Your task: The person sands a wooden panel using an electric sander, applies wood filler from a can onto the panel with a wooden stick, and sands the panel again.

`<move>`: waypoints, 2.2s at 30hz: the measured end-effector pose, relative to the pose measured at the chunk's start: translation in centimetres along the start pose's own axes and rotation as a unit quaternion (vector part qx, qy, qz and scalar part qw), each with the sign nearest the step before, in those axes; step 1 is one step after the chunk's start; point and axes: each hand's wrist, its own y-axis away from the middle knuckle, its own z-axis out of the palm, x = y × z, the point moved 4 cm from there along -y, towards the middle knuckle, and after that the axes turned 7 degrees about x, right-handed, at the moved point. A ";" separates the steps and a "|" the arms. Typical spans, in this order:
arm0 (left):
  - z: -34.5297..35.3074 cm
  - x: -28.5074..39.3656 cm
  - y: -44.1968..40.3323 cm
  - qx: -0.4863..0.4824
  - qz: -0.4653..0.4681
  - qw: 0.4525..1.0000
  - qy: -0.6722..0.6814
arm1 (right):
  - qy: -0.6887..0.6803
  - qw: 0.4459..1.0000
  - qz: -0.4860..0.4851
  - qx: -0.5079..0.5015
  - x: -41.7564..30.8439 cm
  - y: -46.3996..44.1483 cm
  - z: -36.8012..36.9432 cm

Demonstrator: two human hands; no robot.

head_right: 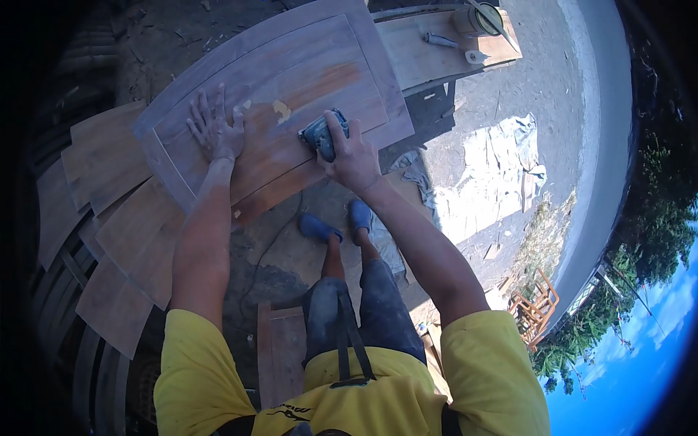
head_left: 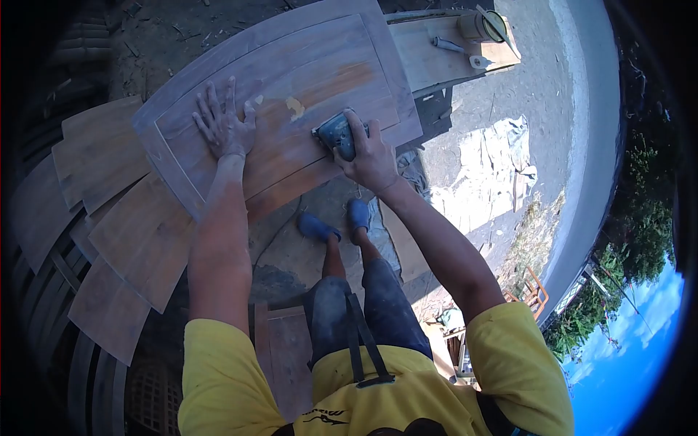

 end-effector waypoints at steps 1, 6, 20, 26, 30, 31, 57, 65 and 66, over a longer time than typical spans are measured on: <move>0.1 0.1 0.0 -0.012 -0.001 1.000 -0.014 | -0.009 0.998 -0.042 -0.056 -0.6 0.6 0.3; 0.1 0.1 0.0 0.001 0.003 1.000 -0.002 | 0.017 0.998 -0.005 0.059 5.8 -1.6 -2.7; 0.0 0.1 0.1 0.014 -0.002 1.000 0.027 | -0.019 0.999 0.041 0.016 -3.1 -1.9 1.5; 0.3 -0.2 0.0 0.012 -0.001 1.000 0.023 | -0.026 0.999 -0.028 -0.014 -5.4 -4.9 2.0; 0.2 -0.1 0.0 0.005 -0.006 1.000 0.020 | 0.046 0.995 0.019 0.087 1.0 -10.1 -1.1; 0.2 -0.1 0.0 0.004 -0.006 1.000 0.021 | 0.053 0.991 0.058 0.112 2.9 -11.3 -1.8; 0.0 -0.9 0.2 0.022 -0.033 0.998 0.045 | 0.076 0.980 0.108 0.146 5.2 -17.3 -3.1; -0.4 -0.5 -0.2 0.026 -0.042 0.998 0.041 | -0.021 0.990 -0.130 -0.055 -7.2 -9.9 2.8; -0.6 -0.5 -0.1 0.021 -0.037 0.998 0.041 | -0.035 0.981 -0.171 -0.081 -7.8 -9.7 3.4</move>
